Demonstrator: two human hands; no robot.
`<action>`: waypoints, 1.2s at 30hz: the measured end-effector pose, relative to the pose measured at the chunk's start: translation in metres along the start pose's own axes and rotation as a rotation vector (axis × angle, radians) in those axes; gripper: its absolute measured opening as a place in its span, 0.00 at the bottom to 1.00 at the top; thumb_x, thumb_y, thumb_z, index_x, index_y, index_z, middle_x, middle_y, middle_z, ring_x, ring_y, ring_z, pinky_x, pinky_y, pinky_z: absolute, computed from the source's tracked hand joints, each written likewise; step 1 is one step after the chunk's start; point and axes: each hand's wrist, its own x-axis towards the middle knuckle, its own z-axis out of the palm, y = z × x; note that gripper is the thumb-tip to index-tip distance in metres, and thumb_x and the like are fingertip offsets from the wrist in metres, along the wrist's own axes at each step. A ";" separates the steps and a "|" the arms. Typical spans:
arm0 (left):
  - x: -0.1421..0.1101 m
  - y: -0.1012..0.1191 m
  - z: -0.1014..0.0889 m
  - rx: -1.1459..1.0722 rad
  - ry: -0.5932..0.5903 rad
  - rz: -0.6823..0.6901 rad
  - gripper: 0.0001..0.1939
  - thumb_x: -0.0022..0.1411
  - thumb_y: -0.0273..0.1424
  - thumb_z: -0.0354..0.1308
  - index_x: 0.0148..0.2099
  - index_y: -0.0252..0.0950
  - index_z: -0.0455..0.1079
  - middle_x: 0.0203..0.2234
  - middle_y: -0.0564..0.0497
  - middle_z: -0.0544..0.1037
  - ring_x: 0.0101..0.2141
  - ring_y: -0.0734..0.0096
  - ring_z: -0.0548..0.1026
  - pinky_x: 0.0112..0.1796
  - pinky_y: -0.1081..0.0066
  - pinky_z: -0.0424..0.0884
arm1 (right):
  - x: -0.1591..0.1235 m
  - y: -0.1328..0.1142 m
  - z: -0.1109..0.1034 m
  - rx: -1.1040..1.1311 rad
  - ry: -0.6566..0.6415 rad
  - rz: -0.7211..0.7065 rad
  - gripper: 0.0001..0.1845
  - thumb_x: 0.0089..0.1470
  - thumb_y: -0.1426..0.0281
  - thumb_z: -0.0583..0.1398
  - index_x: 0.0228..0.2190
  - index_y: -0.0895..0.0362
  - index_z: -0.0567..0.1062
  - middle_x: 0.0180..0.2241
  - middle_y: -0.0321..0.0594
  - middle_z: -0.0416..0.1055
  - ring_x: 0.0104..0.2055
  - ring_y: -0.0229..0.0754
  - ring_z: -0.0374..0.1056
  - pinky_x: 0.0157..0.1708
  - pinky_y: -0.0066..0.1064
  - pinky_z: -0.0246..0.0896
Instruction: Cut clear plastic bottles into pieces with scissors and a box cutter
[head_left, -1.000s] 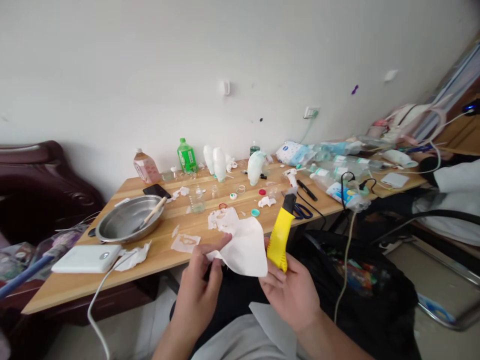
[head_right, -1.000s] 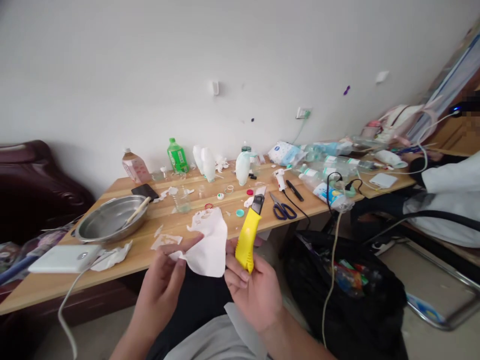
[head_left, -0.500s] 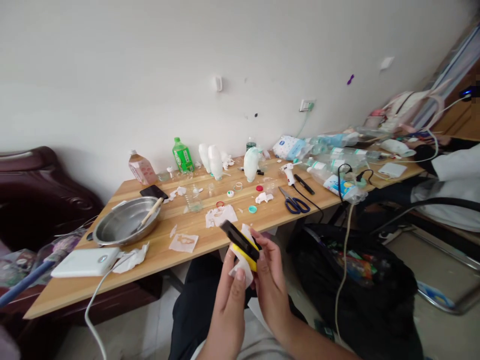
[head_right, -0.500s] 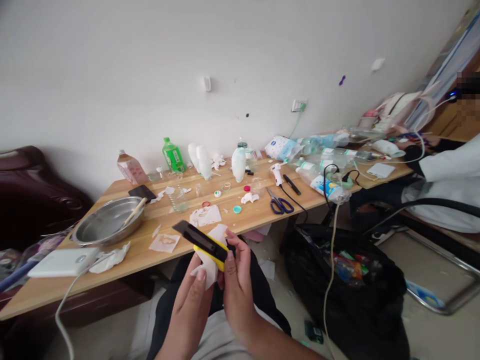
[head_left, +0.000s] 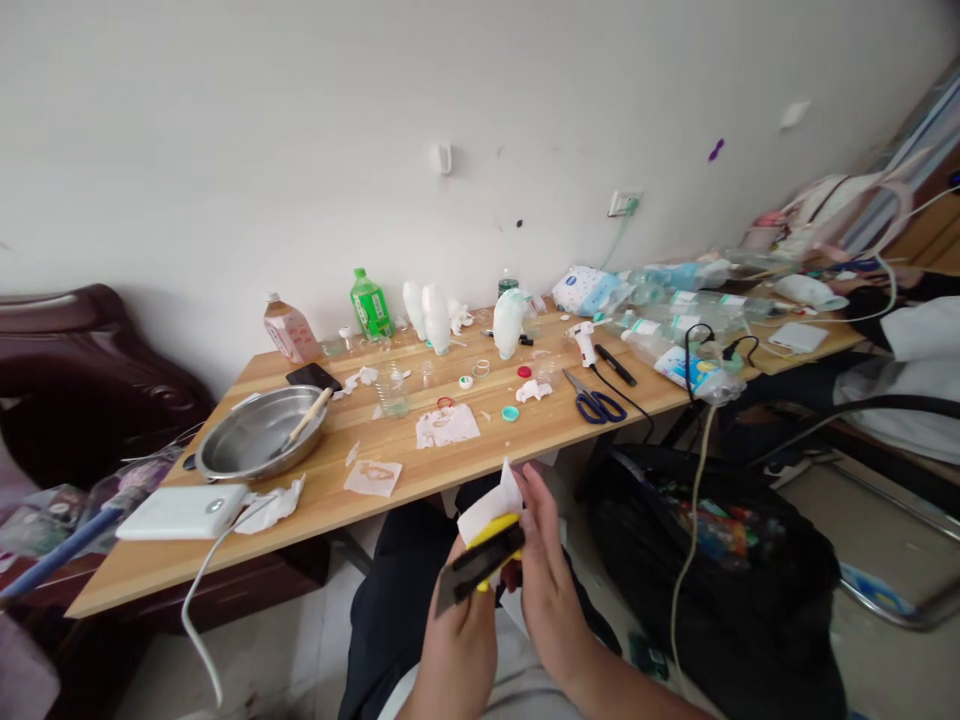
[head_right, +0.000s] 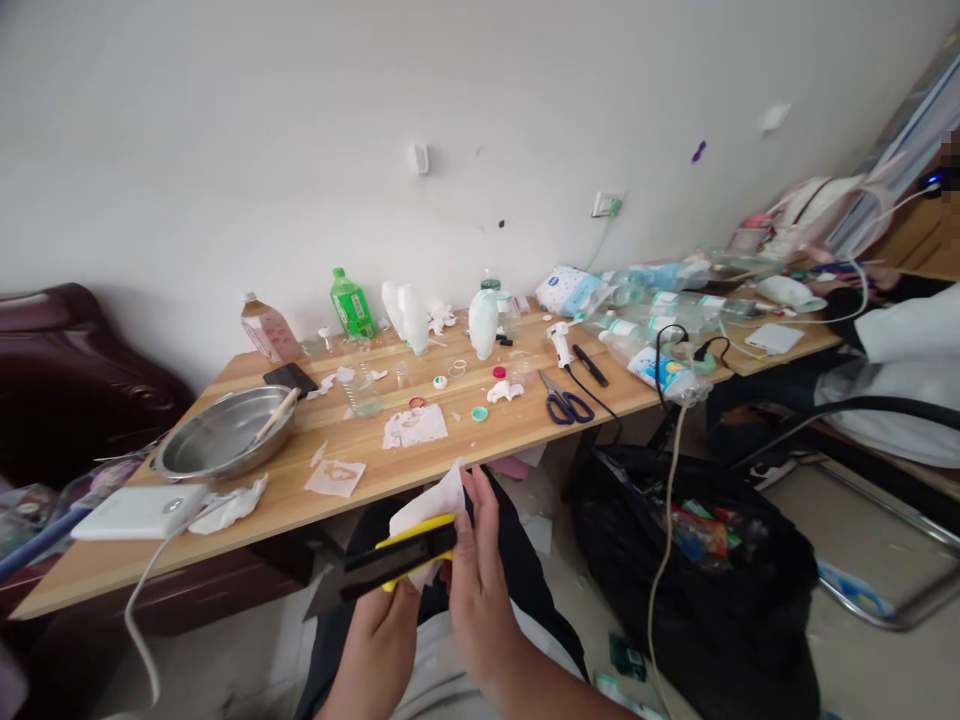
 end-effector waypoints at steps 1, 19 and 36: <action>0.000 -0.003 0.000 0.004 0.027 -0.034 0.24 0.63 0.44 0.61 0.56 0.37 0.76 0.41 0.43 0.84 0.42 0.53 0.80 0.53 0.56 0.72 | 0.002 0.003 0.002 -0.008 0.015 0.010 0.35 0.63 0.46 0.53 0.65 0.47 0.58 0.68 0.43 0.57 0.69 0.47 0.55 0.61 0.40 0.63; 0.006 -0.002 -0.006 -0.109 0.249 -0.117 0.16 0.60 0.45 0.65 0.39 0.38 0.78 0.33 0.47 0.83 0.43 0.55 0.79 0.47 0.61 0.74 | 0.014 0.026 -0.001 0.252 -0.004 0.280 0.28 0.62 0.46 0.55 0.55 0.48 0.69 0.62 0.45 0.66 0.59 0.47 0.67 0.44 0.36 0.73; 0.011 -0.004 -0.050 -0.044 0.130 -0.078 0.19 0.58 0.45 0.67 0.42 0.35 0.78 0.34 0.46 0.82 0.42 0.55 0.78 0.47 0.64 0.72 | 0.013 -0.002 -0.015 -0.126 -0.518 -0.365 0.12 0.66 0.63 0.57 0.38 0.51 0.81 0.45 0.44 0.76 0.52 0.49 0.68 0.54 0.43 0.64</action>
